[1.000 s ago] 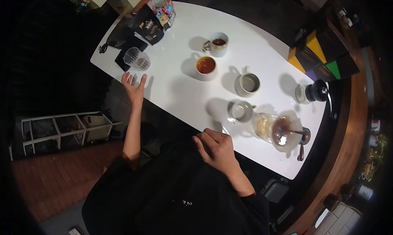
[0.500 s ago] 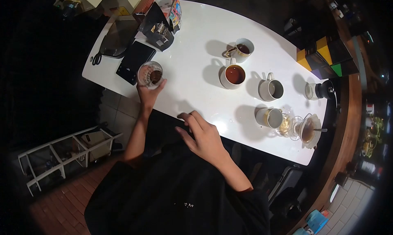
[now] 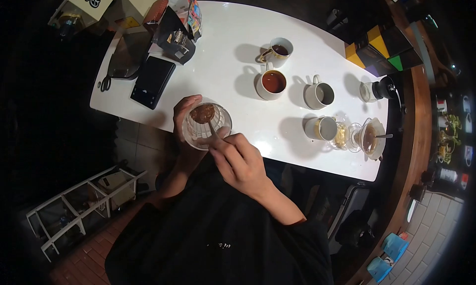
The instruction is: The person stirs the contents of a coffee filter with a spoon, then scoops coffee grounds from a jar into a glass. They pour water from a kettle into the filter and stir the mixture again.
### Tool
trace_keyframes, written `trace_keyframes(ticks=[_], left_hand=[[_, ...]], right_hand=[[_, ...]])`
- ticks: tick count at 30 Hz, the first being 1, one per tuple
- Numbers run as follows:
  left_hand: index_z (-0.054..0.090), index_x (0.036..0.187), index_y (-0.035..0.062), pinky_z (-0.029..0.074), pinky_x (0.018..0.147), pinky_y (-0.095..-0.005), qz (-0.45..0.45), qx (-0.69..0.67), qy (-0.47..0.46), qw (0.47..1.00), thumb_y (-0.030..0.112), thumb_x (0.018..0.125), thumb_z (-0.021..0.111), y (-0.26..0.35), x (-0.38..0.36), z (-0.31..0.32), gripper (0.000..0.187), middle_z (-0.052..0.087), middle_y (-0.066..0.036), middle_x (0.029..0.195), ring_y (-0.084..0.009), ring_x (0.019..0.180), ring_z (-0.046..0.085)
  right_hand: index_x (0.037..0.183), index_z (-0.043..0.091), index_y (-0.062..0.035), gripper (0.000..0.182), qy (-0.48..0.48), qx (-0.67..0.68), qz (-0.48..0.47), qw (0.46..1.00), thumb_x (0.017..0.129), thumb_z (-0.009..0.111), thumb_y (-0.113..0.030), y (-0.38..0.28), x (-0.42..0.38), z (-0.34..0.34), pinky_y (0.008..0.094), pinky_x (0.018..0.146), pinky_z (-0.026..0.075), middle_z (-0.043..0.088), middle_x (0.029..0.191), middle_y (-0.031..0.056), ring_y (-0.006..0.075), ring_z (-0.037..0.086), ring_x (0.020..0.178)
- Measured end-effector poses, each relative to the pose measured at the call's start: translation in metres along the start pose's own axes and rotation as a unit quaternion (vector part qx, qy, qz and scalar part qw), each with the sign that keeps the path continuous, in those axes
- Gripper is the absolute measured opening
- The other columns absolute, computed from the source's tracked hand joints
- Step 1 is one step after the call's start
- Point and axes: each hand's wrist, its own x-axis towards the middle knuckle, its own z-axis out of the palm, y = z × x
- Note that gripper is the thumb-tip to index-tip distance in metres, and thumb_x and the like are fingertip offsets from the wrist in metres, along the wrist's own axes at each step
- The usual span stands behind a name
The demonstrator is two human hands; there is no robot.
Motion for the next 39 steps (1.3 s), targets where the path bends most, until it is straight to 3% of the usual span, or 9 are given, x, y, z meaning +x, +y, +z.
trace_keyframes(ticks=[6, 9, 13, 18, 23, 30, 34, 35, 39], left_hand=[[0.044, 0.142, 0.0091, 0.046, 0.104, -0.0459, 0.065, 0.080, -0.050, 0.993, 0.024, 0.074, 0.091, 0.019, 0.010, 0.019, 0.084, 0.053, -0.013, 0.135, -0.0340, 0.126, 0.050], [0.044, 0.142, 0.0092, 0.045, 0.105, -0.0471, 0.087, 0.079, -0.061, 0.991, 0.027, 0.074, 0.091, 0.023, 0.006, 0.040, 0.084, 0.054, -0.013, 0.135, -0.0347, 0.126, 0.049], [0.045, 0.141, 0.0089, 0.043, 0.106, -0.0476, 0.103, 0.070, -0.053, 0.991, 0.028, 0.074, 0.091, 0.037, 0.005, 0.074, 0.084, 0.055, -0.012, 0.134, -0.0351, 0.125, 0.049], [0.046, 0.141, 0.0078, 0.043, 0.105, -0.0476, 0.124, 0.079, -0.076, 0.986, 0.027, 0.073, 0.092, 0.063, 0.002, 0.120, 0.084, 0.055, -0.012, 0.133, -0.0345, 0.122, 0.049], [0.046, 0.141, 0.0073, 0.044, 0.102, -0.0474, 0.153, 0.104, -0.096, 0.978, 0.025, 0.071, 0.092, 0.098, -0.014, 0.173, 0.085, 0.056, -0.013, 0.131, -0.0340, 0.119, 0.050], [0.050, 0.137, 0.0012, 0.044, 0.103, -0.0462, 0.096, 0.120, -0.120, 0.981, 0.020, 0.063, 0.095, 0.151, -0.040, 0.239, 0.088, 0.057, -0.014, 0.128, -0.0364, 0.120, 0.053], [0.050, 0.137, 0.0017, 0.044, 0.103, -0.0457, 0.051, 0.107, -0.092, 0.989, 0.022, 0.063, 0.096, 0.172, -0.058, 0.271, 0.090, 0.057, -0.014, 0.129, -0.0353, 0.120, 0.053], [0.050, 0.137, 0.0020, 0.044, 0.103, -0.0459, 0.030, 0.102, -0.082, 0.991, 0.022, 0.062, 0.096, 0.177, -0.062, 0.278, 0.090, 0.057, -0.014, 0.129, -0.0350, 0.120, 0.053], [0.050, 0.137, 0.0031, 0.044, 0.104, -0.0461, 0.000, 0.109, -0.063, 0.992, 0.023, 0.062, 0.097, 0.193, -0.076, 0.298, 0.090, 0.056, -0.014, 0.130, -0.0350, 0.120, 0.052]], right_hand=[[0.100, 0.070, -0.0040, 0.025, -0.011, -0.087, -0.006, 0.996, 0.077, 0.080, 0.000, 0.003, 0.019, -0.039, 0.0349, 0.069, 0.044, 0.068, 0.090, 0.0079, 0.0250, 0.061, 0.076], [0.102, 0.069, -0.0061, 0.023, -0.012, -0.075, 0.059, 0.995, 0.081, 0.077, -0.003, 0.012, 0.019, -0.053, 0.0361, 0.078, 0.043, 0.068, 0.090, 0.0055, 0.0265, 0.058, 0.083], [0.107, 0.067, -0.0067, 0.025, 0.018, -0.110, 0.060, 0.992, 0.083, 0.075, -0.006, 0.019, 0.004, -0.077, 0.0380, 0.077, 0.038, 0.064, 0.092, 0.0045, 0.0244, 0.053, 0.083], [0.104, 0.067, -0.0011, 0.016, 0.078, -0.031, 0.152, 0.985, 0.088, 0.068, 0.002, 0.035, -0.022, -0.124, 0.0395, 0.079, 0.046, 0.067, 0.091, 0.0095, 0.0275, 0.056, 0.085], [0.102, 0.066, 0.0017, 0.013, 0.135, 0.005, 0.191, 0.972, 0.090, 0.065, 0.007, 0.052, -0.049, -0.187, 0.0361, 0.075, 0.052, 0.068, 0.089, 0.0110, 0.0249, 0.062, 0.083], [0.101, 0.064, 0.0027, 0.012, 0.141, 0.055, 0.165, 0.975, 0.091, 0.062, 0.008, 0.082, -0.082, -0.276, 0.0318, 0.071, 0.050, 0.066, 0.086, 0.0111, 0.0241, 0.061, 0.082], [0.103, 0.063, 0.0022, 0.007, 0.156, 0.157, 0.192, 0.956, 0.097, 0.059, 0.004, 0.099, -0.099, -0.308, 0.0273, 0.070, 0.049, 0.066, 0.088, 0.0111, 0.0183, 0.065, 0.076], [0.105, 0.061, 0.0023, 0.007, 0.149, 0.172, 0.198, 0.954, 0.102, 0.057, -0.002, 0.102, -0.103, -0.316, 0.0251, 0.070, 0.048, 0.065, 0.092, 0.0092, 0.0134, 0.065, 0.074], [0.106, 0.059, 0.0021, 0.015, 0.170, 0.268, 0.224, 0.922, 0.107, 0.053, -0.012, 0.110, -0.109, -0.340, 0.0226, 0.073, 0.047, 0.061, 0.095, 0.0032, 0.0080, 0.061, 0.081]])
